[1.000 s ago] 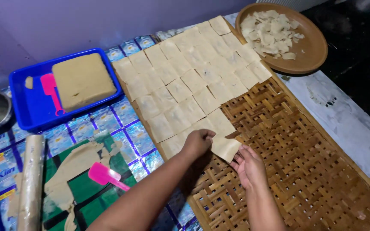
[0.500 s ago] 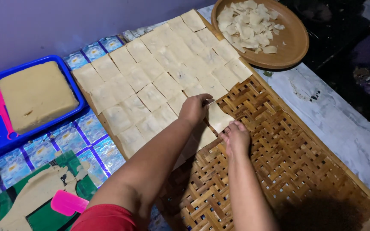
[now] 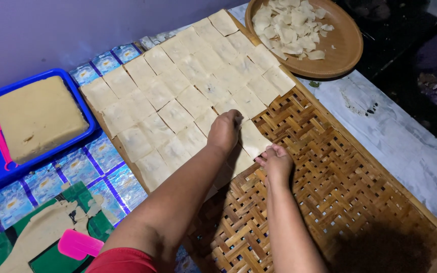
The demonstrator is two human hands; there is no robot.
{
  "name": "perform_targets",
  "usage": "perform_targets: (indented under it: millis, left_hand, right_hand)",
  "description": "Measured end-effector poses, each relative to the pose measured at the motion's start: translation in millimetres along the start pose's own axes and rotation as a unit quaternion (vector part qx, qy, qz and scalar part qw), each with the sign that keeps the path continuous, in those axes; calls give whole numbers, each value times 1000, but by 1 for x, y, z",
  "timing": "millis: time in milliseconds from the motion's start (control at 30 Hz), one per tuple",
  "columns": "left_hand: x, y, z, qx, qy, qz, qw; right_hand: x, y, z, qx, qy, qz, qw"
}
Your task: Rolling out dough, cutting it into uniform squares with a scraper, and arranging the pieces on a bamboo tray.
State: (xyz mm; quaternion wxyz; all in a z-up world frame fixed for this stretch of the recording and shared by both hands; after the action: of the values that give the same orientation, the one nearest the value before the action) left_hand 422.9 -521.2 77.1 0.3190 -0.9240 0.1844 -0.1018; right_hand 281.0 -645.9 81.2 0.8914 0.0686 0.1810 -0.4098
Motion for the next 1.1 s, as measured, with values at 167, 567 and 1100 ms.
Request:
perform_targets:
  millis: [167,567,1100]
  left_hand:
    - [-11,-9,-8,-10,-12,6,1000]
    - [-128,-50,-4,0,125,-117,985]
    - [-469,-195,129,301,-104,-352,880]
  right_hand:
    - [3,-2,-3,-11,-1,10,1000]
    - [-27,-35,-3,-36,-42,32,998]
    - [-264,74,-134,-317,-296,350,830]
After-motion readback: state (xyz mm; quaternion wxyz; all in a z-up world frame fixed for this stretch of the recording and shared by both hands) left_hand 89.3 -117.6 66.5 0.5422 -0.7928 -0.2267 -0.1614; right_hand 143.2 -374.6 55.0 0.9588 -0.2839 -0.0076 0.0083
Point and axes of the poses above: each hand's wrist, its own x-axis towards the middle knuckle, its own y-axis out of the palm, z = x × y, the point moved 3 cm from there along x, towards the middle knuckle, and after that the axes turned 4 degrees about y, right-handed, at the moved point
